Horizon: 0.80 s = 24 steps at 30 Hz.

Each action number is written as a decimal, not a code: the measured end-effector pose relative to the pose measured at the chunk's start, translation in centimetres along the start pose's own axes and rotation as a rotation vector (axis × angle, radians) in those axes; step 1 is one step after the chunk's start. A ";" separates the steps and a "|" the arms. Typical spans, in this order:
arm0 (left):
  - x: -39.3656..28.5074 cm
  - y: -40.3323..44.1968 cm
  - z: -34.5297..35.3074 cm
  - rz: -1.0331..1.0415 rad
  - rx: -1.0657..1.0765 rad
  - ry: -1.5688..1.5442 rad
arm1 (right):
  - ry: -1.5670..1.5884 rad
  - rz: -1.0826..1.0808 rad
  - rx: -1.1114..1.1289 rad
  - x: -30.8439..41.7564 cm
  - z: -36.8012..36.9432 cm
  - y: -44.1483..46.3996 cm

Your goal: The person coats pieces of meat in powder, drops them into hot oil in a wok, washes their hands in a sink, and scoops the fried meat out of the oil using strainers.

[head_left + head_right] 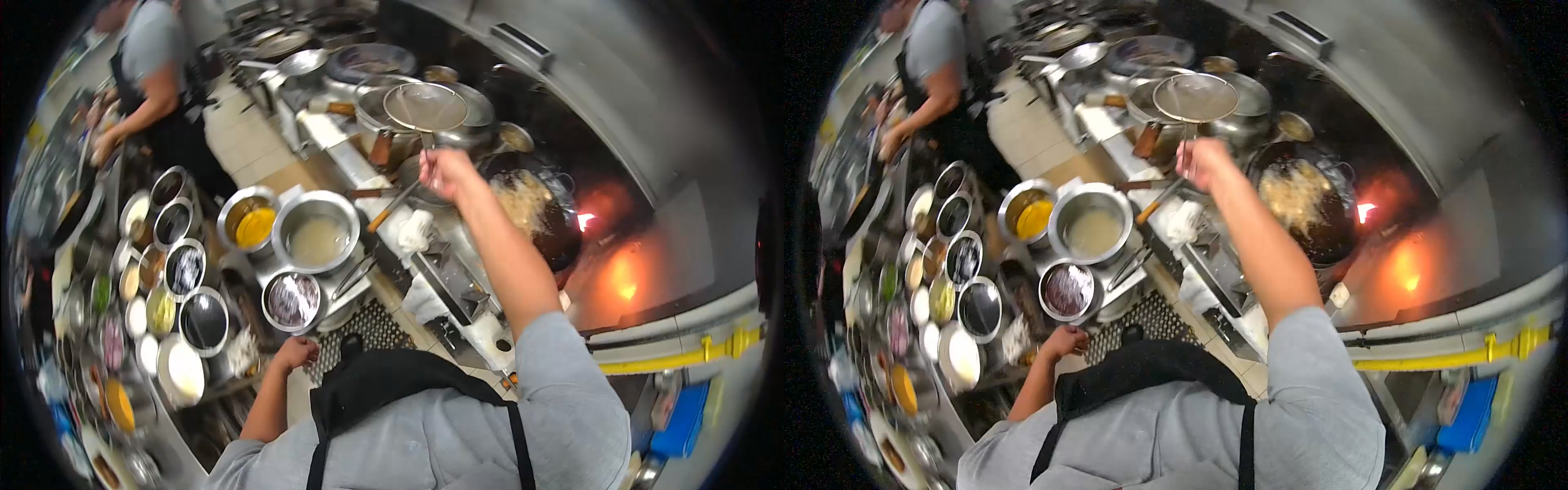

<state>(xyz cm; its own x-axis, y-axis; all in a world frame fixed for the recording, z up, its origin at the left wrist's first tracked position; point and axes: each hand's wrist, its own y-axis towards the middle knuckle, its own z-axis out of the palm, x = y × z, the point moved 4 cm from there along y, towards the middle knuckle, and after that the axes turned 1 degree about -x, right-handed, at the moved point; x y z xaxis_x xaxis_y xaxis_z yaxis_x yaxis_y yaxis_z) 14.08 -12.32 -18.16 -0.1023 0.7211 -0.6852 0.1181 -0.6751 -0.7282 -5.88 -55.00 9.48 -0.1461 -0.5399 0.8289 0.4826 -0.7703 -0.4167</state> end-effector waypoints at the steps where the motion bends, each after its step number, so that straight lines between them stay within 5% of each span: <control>1: -2.3 2.5 -0.9 0.080 0.138 -0.029 | -0.011 -0.049 -0.116 -0.1 -0.7 -1.7; 3: -14.9 0.0 -0.8 0.265 0.097 0.288 | 0.170 -0.121 -0.204 0.2 -0.9 -7.0; 5: -21.7 2.0 -1.2 0.439 0.081 0.215 | 0.552 0.018 0.242 -0.9 -7.5 -8.7; 7: -26.2 4.6 -1.7 0.553 0.031 0.186 | 0.501 -0.037 -0.130 -1.5 -11.1 -14.4; 9: -30.4 4.1 -1.4 0.664 -0.046 0.290 | 0.060 -0.162 -0.441 -2.5 -16.0 -18.6; 13: -32.3 5.7 0.5 0.588 0.118 0.051 | -0.392 -0.178 -0.994 -3.4 -24.3 -25.1; 17: -32.6 5.6 3.5 0.605 0.144 0.091 | -0.476 -0.190 -1.153 -5.1 -30.2 -25.7; 24: -31.5 1.5 6.4 0.562 0.194 -0.010 | -0.243 0.030 -0.856 -10.8 -32.6 -20.4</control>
<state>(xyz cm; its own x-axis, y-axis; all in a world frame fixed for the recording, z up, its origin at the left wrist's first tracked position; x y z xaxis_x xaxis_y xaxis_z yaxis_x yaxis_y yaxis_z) 11.18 -37.09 2.22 -0.0857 0.2439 -0.9660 -0.0254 -0.9698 -0.2426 -42.31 -44.47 -3.15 0.0906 -0.5518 0.8291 -0.3419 -0.7991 -0.4945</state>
